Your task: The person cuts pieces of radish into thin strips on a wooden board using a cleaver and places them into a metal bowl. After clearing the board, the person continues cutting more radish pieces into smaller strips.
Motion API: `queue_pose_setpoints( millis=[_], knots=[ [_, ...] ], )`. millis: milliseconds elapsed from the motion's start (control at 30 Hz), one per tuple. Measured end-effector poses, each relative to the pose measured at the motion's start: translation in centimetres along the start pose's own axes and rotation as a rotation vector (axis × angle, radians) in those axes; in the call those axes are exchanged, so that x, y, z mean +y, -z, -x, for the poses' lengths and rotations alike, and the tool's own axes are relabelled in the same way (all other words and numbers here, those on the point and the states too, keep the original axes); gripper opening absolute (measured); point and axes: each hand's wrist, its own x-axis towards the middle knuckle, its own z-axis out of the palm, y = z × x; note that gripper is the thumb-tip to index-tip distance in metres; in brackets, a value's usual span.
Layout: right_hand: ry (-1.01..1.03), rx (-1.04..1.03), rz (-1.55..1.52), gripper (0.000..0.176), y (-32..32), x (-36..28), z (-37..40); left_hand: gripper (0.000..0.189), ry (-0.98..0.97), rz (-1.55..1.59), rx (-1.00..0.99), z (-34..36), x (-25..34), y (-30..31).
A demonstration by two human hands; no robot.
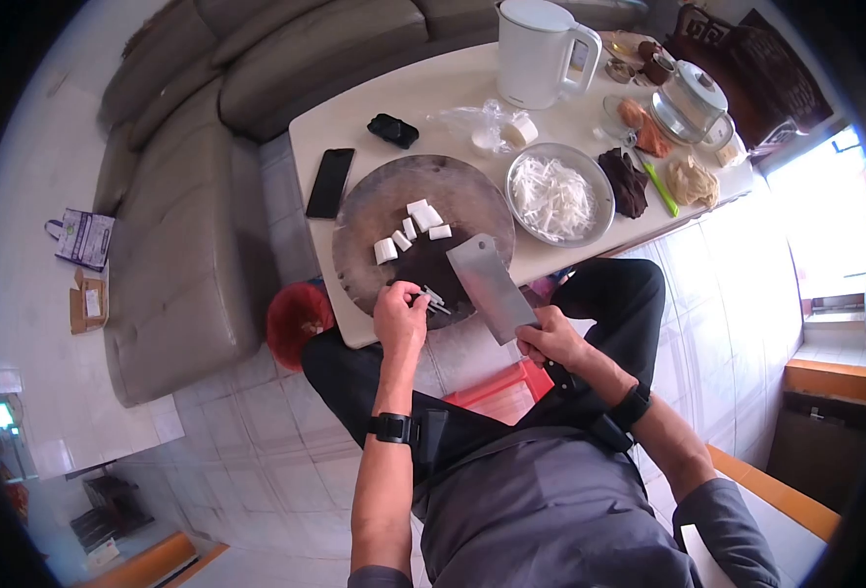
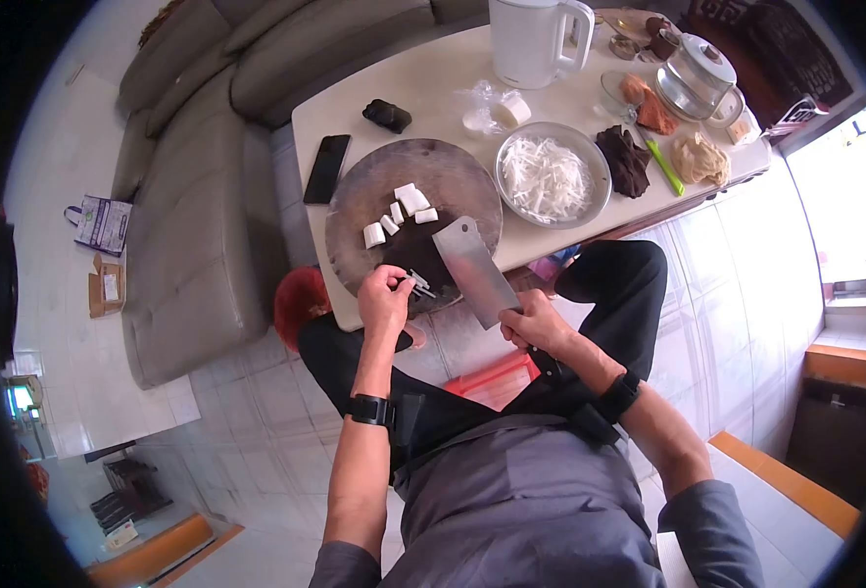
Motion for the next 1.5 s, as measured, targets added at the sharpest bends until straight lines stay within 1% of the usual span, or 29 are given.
queue_pose_setpoints(
  millis=[67,200,267,300,367,400,467,500,533,600,700,733,767,867,933,1000,1033,1067,1133,1200,1233,1267,1333,1400,1467,1500],
  knots=[
    [-0.010,-0.019,0.055,0.022,0.1,0.0,0.0,0.022,0.036,-0.006,-0.058,-0.4,-0.1,0.0],
    [-0.009,-0.002,0.043,0.022,0.0,0.0,0.1,0.019,0.051,0.050,-0.114,-0.8,-0.6,0.0],
    [-0.010,-0.005,0.008,0.022,-0.2,-0.7,0.4,0.017,-0.055,0.076,-0.015,-0.7,-0.3,0.3],
    [-0.011,-0.002,0.005,0.022,-0.1,-0.5,0.4,0.017,-0.057,0.075,-0.019,-0.8,-0.8,0.0],
    [-0.011,-0.030,0.027,0.022,0.1,-0.1,0.2,0.015,0.100,0.615,-0.005,-1.1,-1.9,-0.4],
    [-0.012,-0.031,0.027,0.022,0.1,0.0,0.3,0.015,0.101,0.615,-0.005,-1.1,-1.6,0.0],
    [-0.002,-0.029,0.066,0.021,0.1,-0.2,0.4,0.016,0.376,0.742,-0.001,-0.8,-0.5,1.4],
    [-0.003,-0.031,0.066,0.021,0.0,-0.3,0.5,0.018,0.421,0.754,-0.008,-0.8,-0.4,1.8],
    [0.000,-0.051,0.126,0.021,-0.1,-0.5,0.7,0.018,0.422,0.753,-0.007,-0.6,-0.3,2.2],
    [0.000,-0.072,0.186,0.021,-0.5,-0.8,1.1,0.019,0.525,0.784,-0.037,-0.2,-0.3,3.1],
    [-0.004,-0.058,0.266,0.020,-1.5,-1.5,1.5,0.019,0.549,0.808,-0.040,0.2,-1.0,3.9],
    [0.103,-0.056,0.377,0.019,-1.8,-1.8,1.5,0.019,0.551,0.808,-0.041,0.3,-1.3,4.1],
    [0.212,-0.055,0.488,0.019,-2.0,-1.9,1.5,0.019,0.541,0.820,-0.040,0.4,-1.6,4.3],
    [0.157,-0.089,0.580,0.018,-2.5,-2.0,1.3,0.018,0.509,0.818,-0.042,0.7,-1.9,4.9],
    [0.194,-0.079,0.637,0.018,-2.6,-1.6,1.0,0.019,0.488,0.804,-0.048,0.8,-2.2,4.8],
    [0.232,-0.066,0.695,0.018,-2.4,-1.5,0.9,0.018,0.199,0.688,-0.075,0.8,-2.7,4.2],
    [0.236,-0.035,0.702,0.018,-2.3,-1.5,0.9,0.018,0.200,0.689,-0.075,0.7,-2.6,4.0],
    [0.241,-0.003,0.709,0.018,-2.1,-1.5,0.9,0.015,0.202,0.667,-0.116,0.7,-2.4,3.7],
    [0.256,0.012,0.715,0.019,-1.5,-1.3,0.4,0.012,0.204,0.650,-0.161,0.4,-2.0,2.7],
    [0.273,0.031,0.719,0.019,-1.1,-1.4,0.3,0.006,0.183,0.517,-0.195,0.0,-1.4,1.4],
    [0.269,0.029,0.703,0.019,-1.1,-1.7,0.4,0.006,0.125,0.437,-0.160,-0.1,-1.0,0.9],
    [0.265,0.027,0.686,0.018,-1.1,-1.9,0.5,0.006,0.125,0.437,-0.163,0.2,-0.8,0.7],
    [0.235,0.028,0.666,0.018,-1.1,-2.4,0.7,0.009,0.016,0.201,-0.086,0.5,0.3,1.0],
    [0.204,0.026,0.644,0.018,-1.1,-2.8,1.1,0.009,0.048,0.216,-0.097,0.8,-0.1,0.8],
    [0.310,0.102,0.662,0.016,-1.3,-3.1,1.7,0.010,-0.037,0.236,-0.043,1.4,0.1,1.3],
    [0.307,0.103,0.660,0.016,-1.4,-3.1,1.9,0.010,-0.036,0.235,-0.047,1.8,0.1,1.4]
  ],
)
